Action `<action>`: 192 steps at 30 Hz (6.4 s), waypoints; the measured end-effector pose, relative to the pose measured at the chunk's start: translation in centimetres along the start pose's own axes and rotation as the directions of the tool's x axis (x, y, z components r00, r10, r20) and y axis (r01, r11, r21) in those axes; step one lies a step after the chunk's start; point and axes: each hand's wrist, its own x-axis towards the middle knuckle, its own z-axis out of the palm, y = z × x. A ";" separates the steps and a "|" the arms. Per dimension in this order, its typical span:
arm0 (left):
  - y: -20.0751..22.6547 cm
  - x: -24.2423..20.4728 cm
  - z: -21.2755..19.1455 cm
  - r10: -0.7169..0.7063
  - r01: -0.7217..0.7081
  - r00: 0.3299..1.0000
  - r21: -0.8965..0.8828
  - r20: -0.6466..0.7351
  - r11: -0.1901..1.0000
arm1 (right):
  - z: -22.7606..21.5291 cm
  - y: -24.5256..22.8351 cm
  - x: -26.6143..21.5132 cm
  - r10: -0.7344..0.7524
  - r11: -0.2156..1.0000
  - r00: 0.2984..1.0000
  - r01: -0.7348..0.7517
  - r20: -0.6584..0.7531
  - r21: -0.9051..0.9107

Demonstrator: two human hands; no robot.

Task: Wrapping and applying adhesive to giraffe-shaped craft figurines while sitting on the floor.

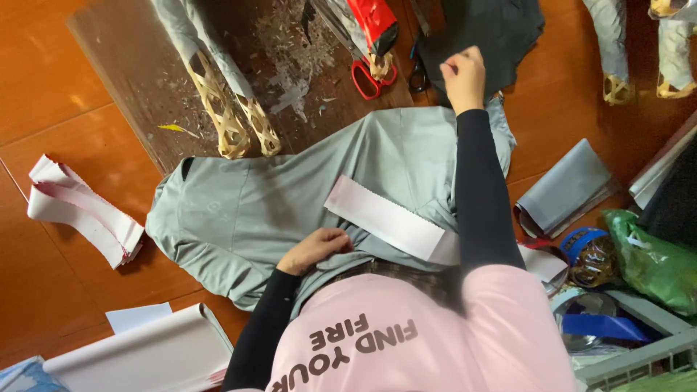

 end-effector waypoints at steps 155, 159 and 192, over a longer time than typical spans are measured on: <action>-5.4 -1.6 -10.0 0.288 -0.675 0.679 -0.729 -0.675 -0.118 | 11.5 -26.9 -9.7 -0.233 0.728 0.595 -0.418 0.769 0.544; -4.0 -2.8 -10.1 0.221 -0.670 0.680 -0.715 -0.699 -0.201 | 11.0 -25.7 -10.5 -0.112 0.656 0.424 -0.648 0.899 0.387; 3.9 -7.1 -8.5 0.383 -0.678 0.660 -0.732 -0.646 -0.066 | 4.3 -38.6 -10.8 -0.629 0.719 0.747 0.454 0.214 0.527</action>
